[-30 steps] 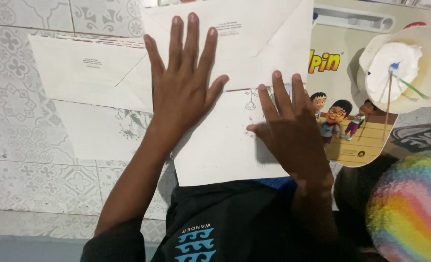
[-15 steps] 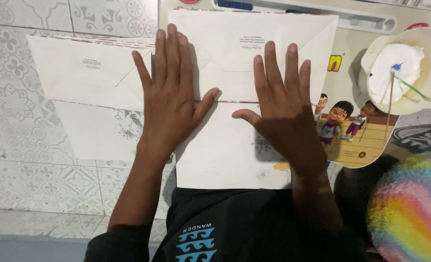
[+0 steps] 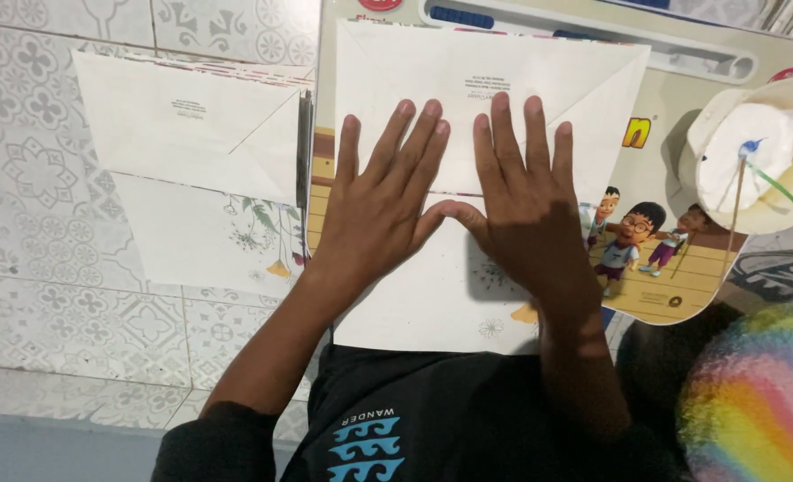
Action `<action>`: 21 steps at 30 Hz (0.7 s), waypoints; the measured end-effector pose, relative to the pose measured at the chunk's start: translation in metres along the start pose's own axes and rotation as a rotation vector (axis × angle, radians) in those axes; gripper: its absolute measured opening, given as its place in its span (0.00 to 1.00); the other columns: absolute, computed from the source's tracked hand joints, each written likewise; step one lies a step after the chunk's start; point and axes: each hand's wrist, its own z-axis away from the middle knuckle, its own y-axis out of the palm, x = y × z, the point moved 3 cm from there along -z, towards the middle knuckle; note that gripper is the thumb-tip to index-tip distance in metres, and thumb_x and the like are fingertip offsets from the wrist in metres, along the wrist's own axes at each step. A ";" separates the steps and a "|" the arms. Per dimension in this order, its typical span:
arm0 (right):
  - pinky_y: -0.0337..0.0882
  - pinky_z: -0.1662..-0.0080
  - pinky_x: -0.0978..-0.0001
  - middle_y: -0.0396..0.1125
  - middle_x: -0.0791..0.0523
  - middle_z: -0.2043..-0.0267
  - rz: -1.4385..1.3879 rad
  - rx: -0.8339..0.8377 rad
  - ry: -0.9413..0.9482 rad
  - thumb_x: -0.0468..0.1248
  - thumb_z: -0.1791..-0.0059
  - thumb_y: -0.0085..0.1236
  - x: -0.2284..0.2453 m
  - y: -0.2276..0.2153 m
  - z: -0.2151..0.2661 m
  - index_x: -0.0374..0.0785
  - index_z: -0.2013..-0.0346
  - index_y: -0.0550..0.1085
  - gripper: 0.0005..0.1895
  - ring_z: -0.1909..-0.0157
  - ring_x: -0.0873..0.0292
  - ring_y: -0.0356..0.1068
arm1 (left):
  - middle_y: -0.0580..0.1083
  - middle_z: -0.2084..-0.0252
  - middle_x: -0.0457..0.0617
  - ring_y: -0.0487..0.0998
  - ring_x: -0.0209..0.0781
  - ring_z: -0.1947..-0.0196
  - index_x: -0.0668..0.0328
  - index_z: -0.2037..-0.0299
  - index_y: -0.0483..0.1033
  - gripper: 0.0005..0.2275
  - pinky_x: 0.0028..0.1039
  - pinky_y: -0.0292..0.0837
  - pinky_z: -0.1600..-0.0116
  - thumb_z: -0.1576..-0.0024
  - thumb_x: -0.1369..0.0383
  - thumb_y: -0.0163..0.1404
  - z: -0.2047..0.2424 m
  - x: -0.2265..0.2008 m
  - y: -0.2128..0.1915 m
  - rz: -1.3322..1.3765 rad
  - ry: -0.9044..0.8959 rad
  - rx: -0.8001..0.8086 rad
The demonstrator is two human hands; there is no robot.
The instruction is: Applying glue to paper components and folding them to assemble a decorative paper craft.
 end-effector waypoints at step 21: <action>0.49 0.30 0.23 0.45 0.32 0.25 -0.044 -0.032 0.038 0.49 0.43 0.62 -0.006 -0.010 0.011 0.20 0.29 0.58 0.41 0.24 0.28 0.44 | 0.36 0.21 0.50 0.29 0.49 0.24 0.54 0.21 0.40 0.35 0.57 0.20 0.25 0.32 0.41 0.25 -0.036 0.004 -0.010 -0.016 -0.025 0.160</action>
